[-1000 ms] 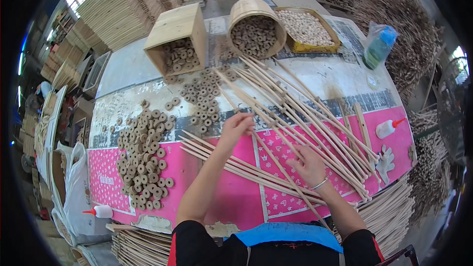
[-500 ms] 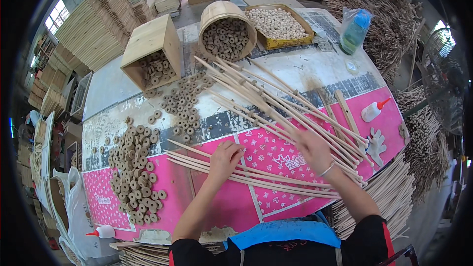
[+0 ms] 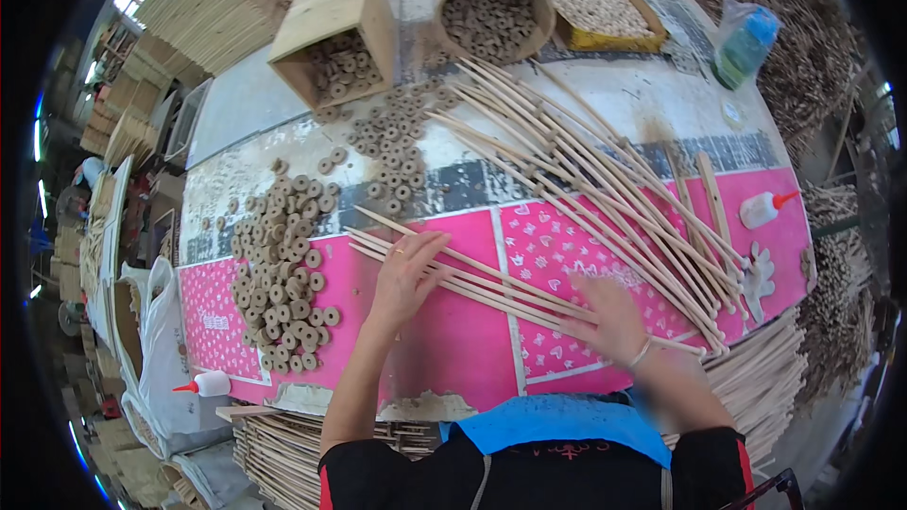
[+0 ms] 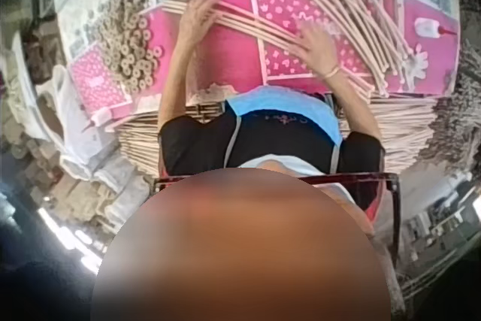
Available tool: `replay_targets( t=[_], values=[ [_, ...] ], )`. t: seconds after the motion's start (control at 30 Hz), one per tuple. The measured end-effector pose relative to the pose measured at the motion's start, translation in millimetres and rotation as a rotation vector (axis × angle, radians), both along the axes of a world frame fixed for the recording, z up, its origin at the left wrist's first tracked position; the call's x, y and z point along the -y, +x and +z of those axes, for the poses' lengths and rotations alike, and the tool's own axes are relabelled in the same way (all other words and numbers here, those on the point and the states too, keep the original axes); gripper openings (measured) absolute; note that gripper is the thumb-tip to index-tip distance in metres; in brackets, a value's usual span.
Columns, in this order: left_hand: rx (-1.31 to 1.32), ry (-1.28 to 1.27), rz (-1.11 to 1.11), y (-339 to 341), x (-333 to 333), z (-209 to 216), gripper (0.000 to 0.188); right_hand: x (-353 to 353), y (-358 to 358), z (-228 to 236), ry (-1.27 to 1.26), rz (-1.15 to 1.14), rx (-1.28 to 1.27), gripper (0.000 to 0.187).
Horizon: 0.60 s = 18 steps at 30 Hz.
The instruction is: Assembling long wooden rods with small circular wooden pieces using glue in a workshop.
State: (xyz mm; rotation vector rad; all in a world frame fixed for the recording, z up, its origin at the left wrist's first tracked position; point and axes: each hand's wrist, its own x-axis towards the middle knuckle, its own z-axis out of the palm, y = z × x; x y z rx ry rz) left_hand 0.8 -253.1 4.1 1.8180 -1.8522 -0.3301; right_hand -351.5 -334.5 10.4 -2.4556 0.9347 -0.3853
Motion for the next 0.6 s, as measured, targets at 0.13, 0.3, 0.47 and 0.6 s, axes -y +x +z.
replay_targets(
  t=[0.13, 0.3, 0.47, 0.6],
  values=[
    [-0.074, -0.145, 0.289, 38, 19, -12, 0.029, -23, 3, -11, -0.019, -0.040, -0.026, 0.054],
    [0.071, -0.058, 0.265, 75, 65, -10, 0.028, -21, 10, -12, 0.102, 0.009, -0.067, 0.031],
    [0.323, 0.073, 0.200, 63, 92, -19, 0.039, -27, 8, -14, 0.111, 0.050, -0.087, 0.030],
    [0.359, 0.060, 0.194, 69, 98, -26, 0.035, -29, 9, -11, 0.078, 0.063, -0.079, 0.030]
  ],
)
